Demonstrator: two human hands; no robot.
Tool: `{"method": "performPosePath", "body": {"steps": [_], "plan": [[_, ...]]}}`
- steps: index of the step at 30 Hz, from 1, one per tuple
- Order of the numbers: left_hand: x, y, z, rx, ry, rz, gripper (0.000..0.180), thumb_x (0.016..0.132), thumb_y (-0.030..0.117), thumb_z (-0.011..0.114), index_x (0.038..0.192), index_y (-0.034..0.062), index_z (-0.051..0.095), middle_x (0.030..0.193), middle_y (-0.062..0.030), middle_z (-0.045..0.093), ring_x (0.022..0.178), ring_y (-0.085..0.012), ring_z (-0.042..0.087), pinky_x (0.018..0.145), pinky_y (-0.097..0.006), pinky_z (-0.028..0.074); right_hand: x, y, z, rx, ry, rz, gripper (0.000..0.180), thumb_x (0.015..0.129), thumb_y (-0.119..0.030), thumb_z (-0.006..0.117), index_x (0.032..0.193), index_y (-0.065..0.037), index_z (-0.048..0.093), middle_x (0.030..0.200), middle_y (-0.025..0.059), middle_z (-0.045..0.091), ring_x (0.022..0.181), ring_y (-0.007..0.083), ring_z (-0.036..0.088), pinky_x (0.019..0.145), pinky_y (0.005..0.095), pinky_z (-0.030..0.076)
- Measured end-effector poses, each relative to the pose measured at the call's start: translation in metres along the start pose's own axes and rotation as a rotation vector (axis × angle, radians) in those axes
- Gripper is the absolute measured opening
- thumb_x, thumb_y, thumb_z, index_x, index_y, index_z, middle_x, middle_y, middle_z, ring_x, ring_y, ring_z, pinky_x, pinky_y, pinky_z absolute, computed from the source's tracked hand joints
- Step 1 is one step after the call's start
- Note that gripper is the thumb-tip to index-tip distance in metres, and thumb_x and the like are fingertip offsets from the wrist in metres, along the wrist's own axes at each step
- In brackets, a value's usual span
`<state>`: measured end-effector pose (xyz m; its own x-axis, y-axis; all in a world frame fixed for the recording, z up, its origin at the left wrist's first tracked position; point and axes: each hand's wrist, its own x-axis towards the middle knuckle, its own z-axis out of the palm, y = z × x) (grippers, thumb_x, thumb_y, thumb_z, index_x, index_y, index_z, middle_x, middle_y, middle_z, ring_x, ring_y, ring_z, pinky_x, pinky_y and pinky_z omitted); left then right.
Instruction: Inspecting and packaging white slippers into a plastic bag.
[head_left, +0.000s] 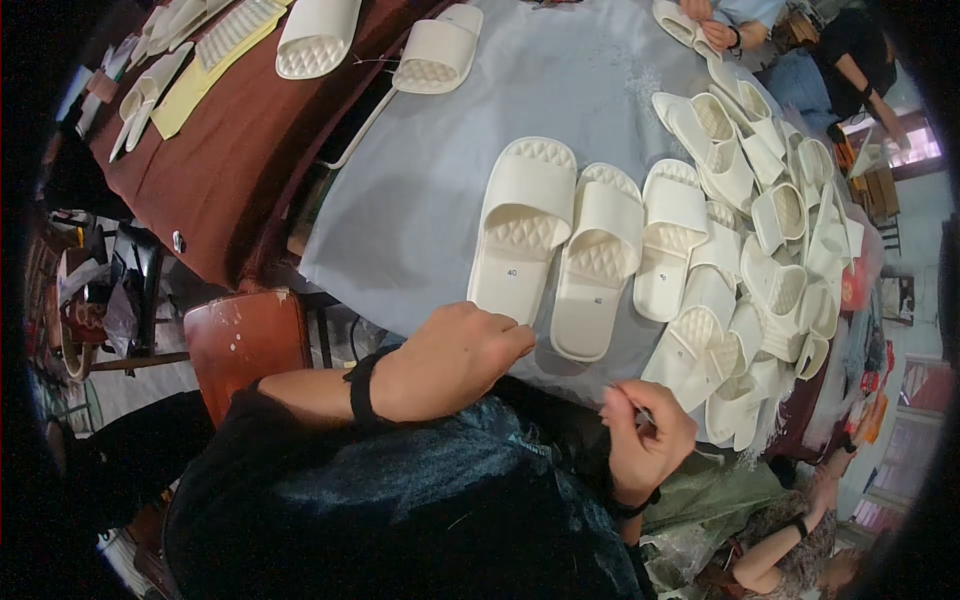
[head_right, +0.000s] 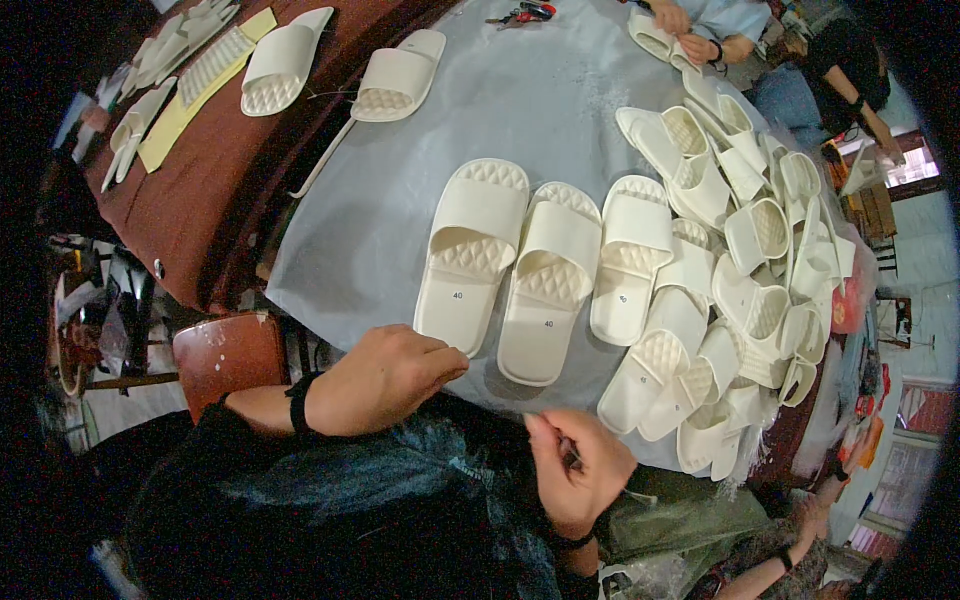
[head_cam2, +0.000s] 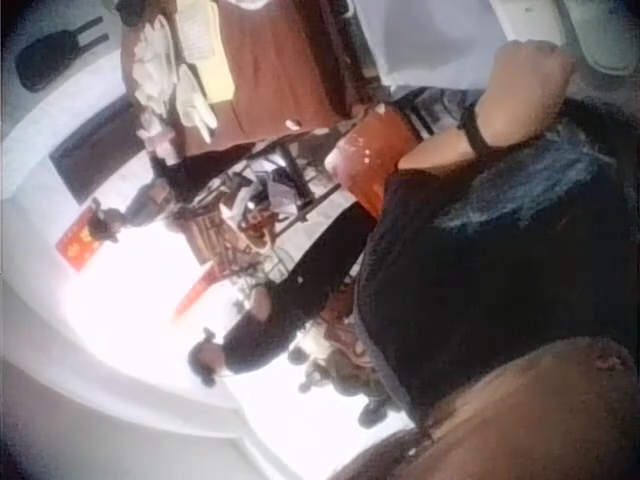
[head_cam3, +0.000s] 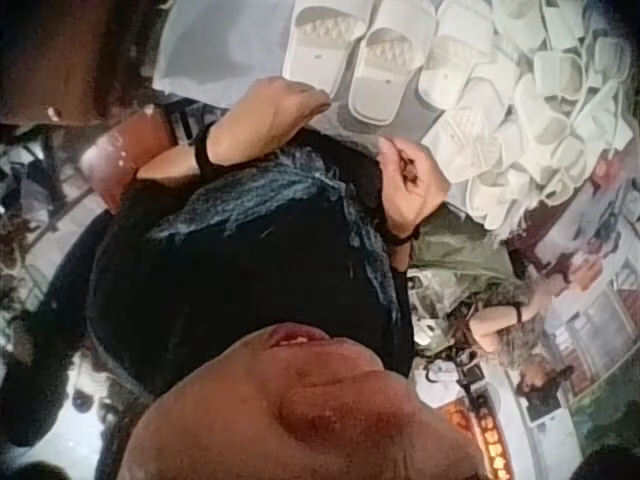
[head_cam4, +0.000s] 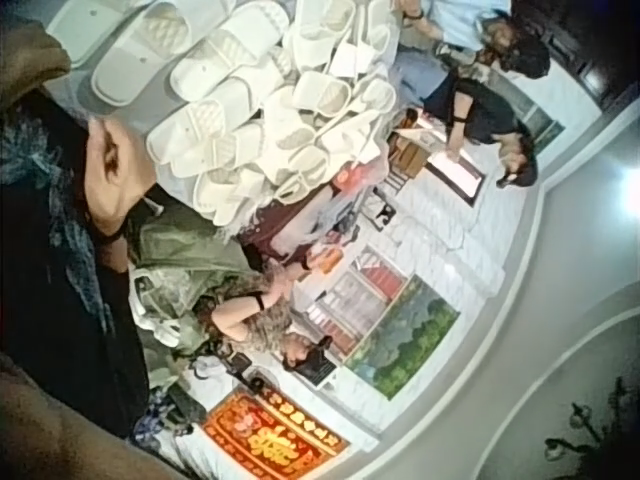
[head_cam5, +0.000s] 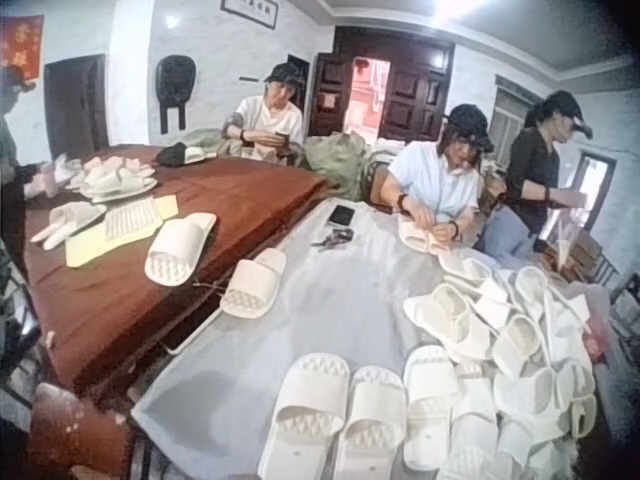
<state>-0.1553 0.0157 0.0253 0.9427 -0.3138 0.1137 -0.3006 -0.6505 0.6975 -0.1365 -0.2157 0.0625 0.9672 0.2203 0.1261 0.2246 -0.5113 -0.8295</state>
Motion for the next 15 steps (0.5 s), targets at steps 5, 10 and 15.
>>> {"method": "performPosePath", "body": {"steps": [5,10,15], "plan": [[0.005,-0.005,0.006,-0.040,-0.010,-0.026,0.012,0.084,0.009,0.063,0.094,0.0035,0.064,0.081,-0.0139,0.067,0.076,-0.0356,0.065,0.064,-0.045,0.050,-0.009,0.016,0.001,0.401,0.057,0.045,0.015,0.084,0.009,0.060,0.098,0.004,0.057,0.076,0.0165,0.067,0.060,0.0203,0.066,0.052,0.0238,0.047],[0.013,-0.008,0.014,-0.114,0.035,-0.081,0.011,0.085,0.010,0.063,0.091,0.0022,0.066,0.084,-0.0157,0.068,0.079,-0.0364,0.065,0.068,-0.045,0.051,0.021,0.023,0.035,0.930,0.265,0.090,0.024,0.088,0.009,0.053,0.111,0.003,0.047,0.093,0.0240,0.065,0.067,0.0233,0.066,0.056,0.0267,0.050],[0.017,-0.020,0.021,-0.162,0.088,-0.083,0.013,0.084,0.009,0.064,0.093,0.0009,0.067,0.085,-0.0167,0.068,0.079,-0.0370,0.065,0.067,-0.044,0.051,0.015,0.045,0.038,0.404,0.278,-0.209,0.023,0.089,0.007,0.055,0.112,0.004,0.056,0.114,0.0251,0.061,0.095,0.0287,0.065,0.070,0.0307,0.053]]}}
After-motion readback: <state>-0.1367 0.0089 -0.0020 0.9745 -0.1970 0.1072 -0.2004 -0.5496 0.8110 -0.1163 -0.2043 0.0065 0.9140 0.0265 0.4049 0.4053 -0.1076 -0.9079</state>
